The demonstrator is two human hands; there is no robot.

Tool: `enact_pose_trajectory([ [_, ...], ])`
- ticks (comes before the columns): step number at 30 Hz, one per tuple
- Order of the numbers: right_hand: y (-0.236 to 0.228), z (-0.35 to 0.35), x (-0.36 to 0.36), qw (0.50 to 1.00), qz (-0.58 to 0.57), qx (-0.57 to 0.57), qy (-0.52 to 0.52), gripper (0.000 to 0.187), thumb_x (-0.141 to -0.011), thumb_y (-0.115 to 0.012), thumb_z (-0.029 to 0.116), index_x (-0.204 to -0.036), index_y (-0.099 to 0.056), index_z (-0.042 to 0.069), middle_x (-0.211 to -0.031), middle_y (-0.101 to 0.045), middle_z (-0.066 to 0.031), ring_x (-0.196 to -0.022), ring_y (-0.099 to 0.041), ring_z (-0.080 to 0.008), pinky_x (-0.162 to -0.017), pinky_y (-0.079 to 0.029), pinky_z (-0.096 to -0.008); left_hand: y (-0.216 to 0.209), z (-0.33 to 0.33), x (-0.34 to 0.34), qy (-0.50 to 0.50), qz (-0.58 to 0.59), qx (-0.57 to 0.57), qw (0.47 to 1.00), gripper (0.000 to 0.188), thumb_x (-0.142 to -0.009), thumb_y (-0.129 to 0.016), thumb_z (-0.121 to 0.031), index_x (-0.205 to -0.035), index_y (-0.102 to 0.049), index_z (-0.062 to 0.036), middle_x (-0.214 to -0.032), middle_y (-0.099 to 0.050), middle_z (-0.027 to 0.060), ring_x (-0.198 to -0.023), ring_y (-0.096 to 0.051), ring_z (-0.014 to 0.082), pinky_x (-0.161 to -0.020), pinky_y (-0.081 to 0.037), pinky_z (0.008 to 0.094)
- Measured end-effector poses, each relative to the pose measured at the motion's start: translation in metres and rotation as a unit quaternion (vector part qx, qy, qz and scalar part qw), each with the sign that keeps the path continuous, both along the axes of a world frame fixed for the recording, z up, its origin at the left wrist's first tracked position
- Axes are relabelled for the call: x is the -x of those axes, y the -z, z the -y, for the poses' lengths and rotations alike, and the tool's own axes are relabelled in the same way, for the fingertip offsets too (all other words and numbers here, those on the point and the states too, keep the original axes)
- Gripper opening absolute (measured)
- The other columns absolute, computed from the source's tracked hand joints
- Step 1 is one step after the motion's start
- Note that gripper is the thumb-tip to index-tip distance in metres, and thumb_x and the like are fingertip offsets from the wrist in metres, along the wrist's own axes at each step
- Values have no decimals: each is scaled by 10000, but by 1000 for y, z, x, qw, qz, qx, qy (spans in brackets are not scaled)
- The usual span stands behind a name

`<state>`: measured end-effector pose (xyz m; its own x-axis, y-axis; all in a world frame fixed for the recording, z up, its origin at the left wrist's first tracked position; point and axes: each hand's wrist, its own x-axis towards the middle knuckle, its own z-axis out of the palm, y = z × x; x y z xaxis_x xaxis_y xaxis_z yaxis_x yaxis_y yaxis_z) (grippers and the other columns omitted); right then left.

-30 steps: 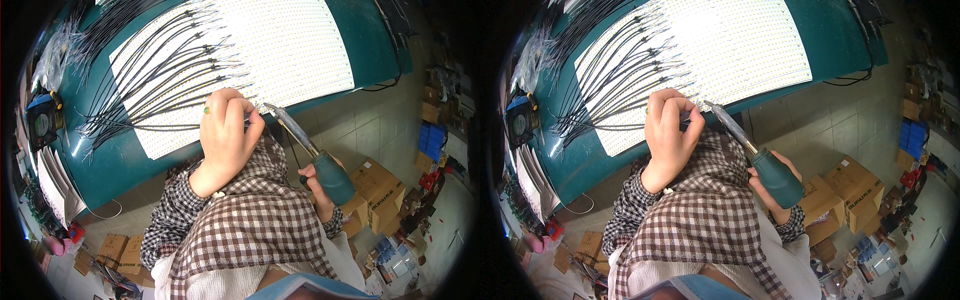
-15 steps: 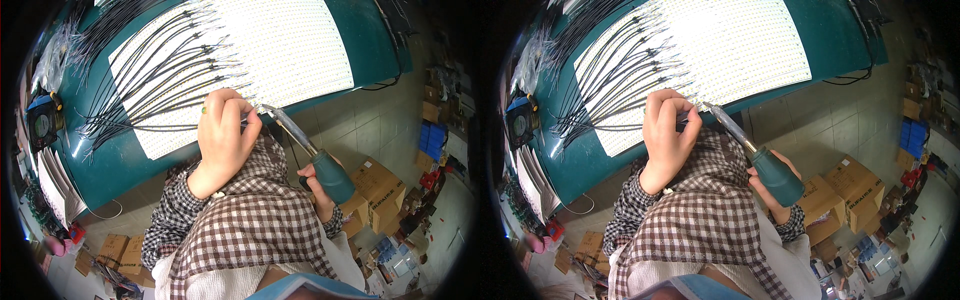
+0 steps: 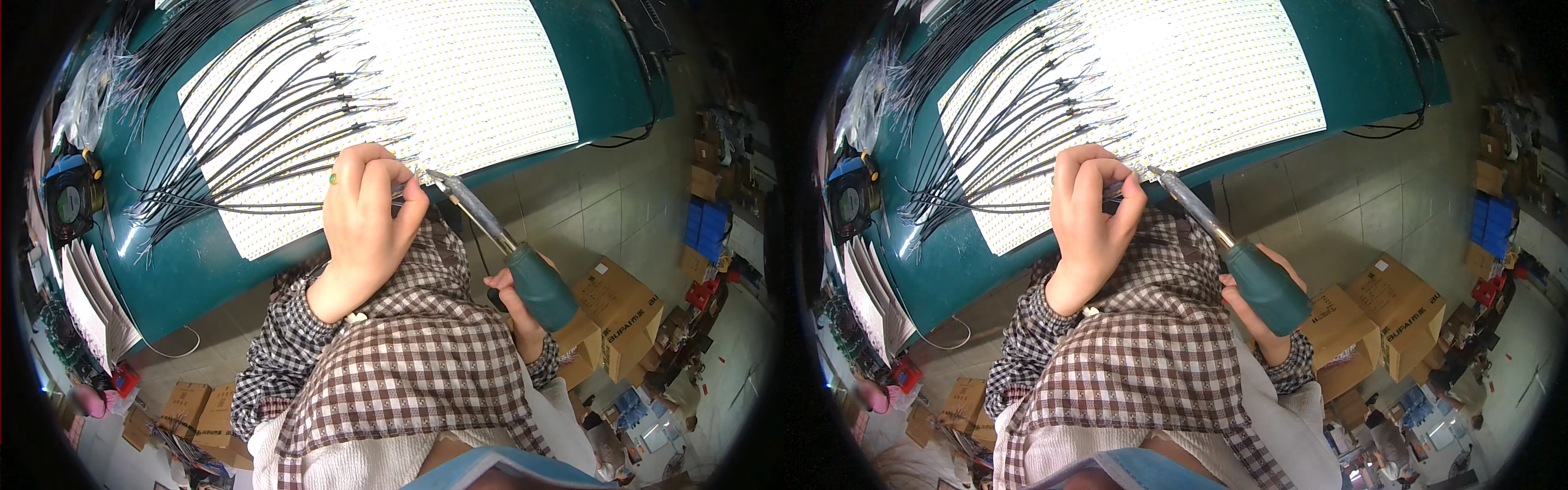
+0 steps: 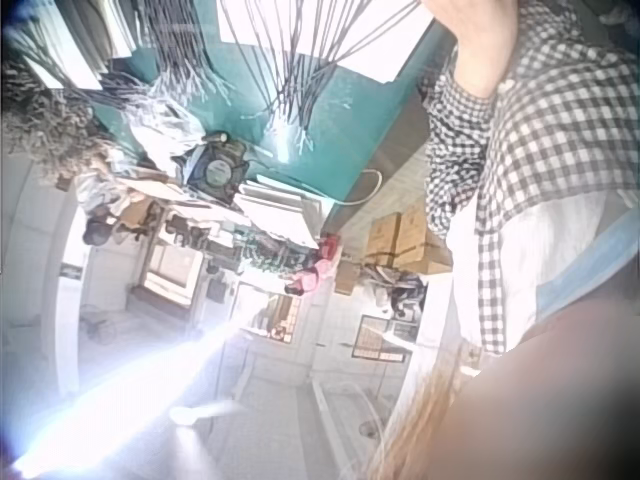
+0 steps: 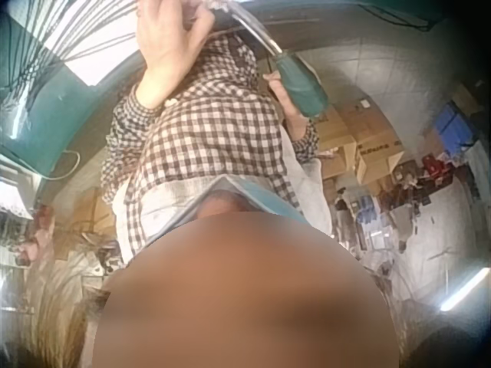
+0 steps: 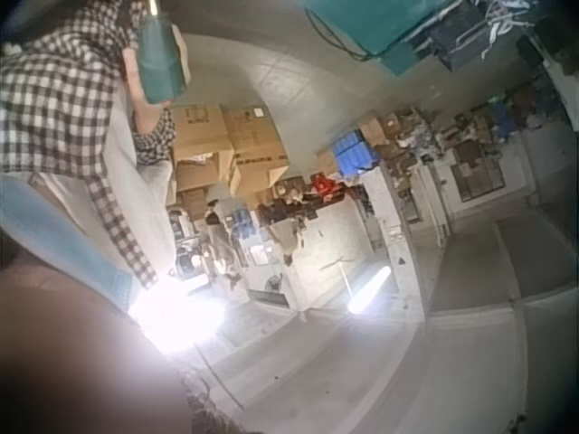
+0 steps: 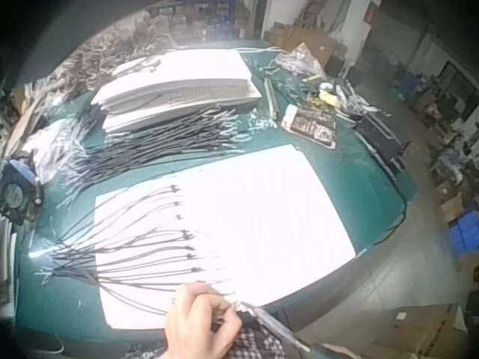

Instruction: The person solders multiple wire bundles onto an LED array panel with a soldering iron and solder wire.

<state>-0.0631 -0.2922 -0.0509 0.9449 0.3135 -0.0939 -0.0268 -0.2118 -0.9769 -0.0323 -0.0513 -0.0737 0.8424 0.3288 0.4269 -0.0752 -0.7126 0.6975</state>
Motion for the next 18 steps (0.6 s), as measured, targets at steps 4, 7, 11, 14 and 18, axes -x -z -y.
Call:
enact_pose_trajectory([
  [4, 2, 4, 0, 1000, -7, -28, 8, 530, -735, -725, -13, -1202, -494, -106, -891, -686, -130, -833, -682, -201, -794, -550, -329, 2, 0, 2, -4, 10, 28, 1000, 235, -644, -694, 16, -810, -542, -52, -863, -533, 82, -671, -551, 238, -492, -424, 338],
  [7, -3, -4, 1, 999, -17, -27, 21, 527, -745, -722, 3, -1206, -489, -103, -899, -684, -134, -842, -680, -212, -811, -548, -339, 4, 0, 1, -7, -3, 20, 1000, 234, -648, -694, 16, -813, -544, -52, -865, -533, 82, -678, -554, 236, -503, -430, 336],
  [11, -6, -5, -1, 999, -29, -24, 17, 525, -747, -724, 10, -1205, -492, -96, -890, -684, -128, -838, -678, -202, -808, -542, -333, 2, 2, 1, -4, -13, 25, 1000, 234, -646, -692, 19, -812, -544, -54, -864, -532, 82, -701, -554, 240, -519, -434, 338],
  [14, -1, 3, -4, 1000, -6, -4, -29, 521, -742, -727, 8, -1200, -500, -91, -875, -687, -115, -837, -679, -195, -795, -538, -315, 2, 2, 1, -2, -17, 18, 1000, 235, -643, -694, 14, -805, -540, -56, -870, -531, 84, -720, -551, 247, -531, -435, 344],
  [18, -2, 0, -2, 1000, -6, -15, -6, 517, -733, -728, -1, -1193, -507, -91, -861, -687, -104, -826, -679, -189, -794, -536, -309, 2, 2, 1, 2, -24, 3, 1000, 233, -643, -696, 3, -796, -534, -60, -880, -530, 87, -734, -545, 255, -541, -435, 351],
])
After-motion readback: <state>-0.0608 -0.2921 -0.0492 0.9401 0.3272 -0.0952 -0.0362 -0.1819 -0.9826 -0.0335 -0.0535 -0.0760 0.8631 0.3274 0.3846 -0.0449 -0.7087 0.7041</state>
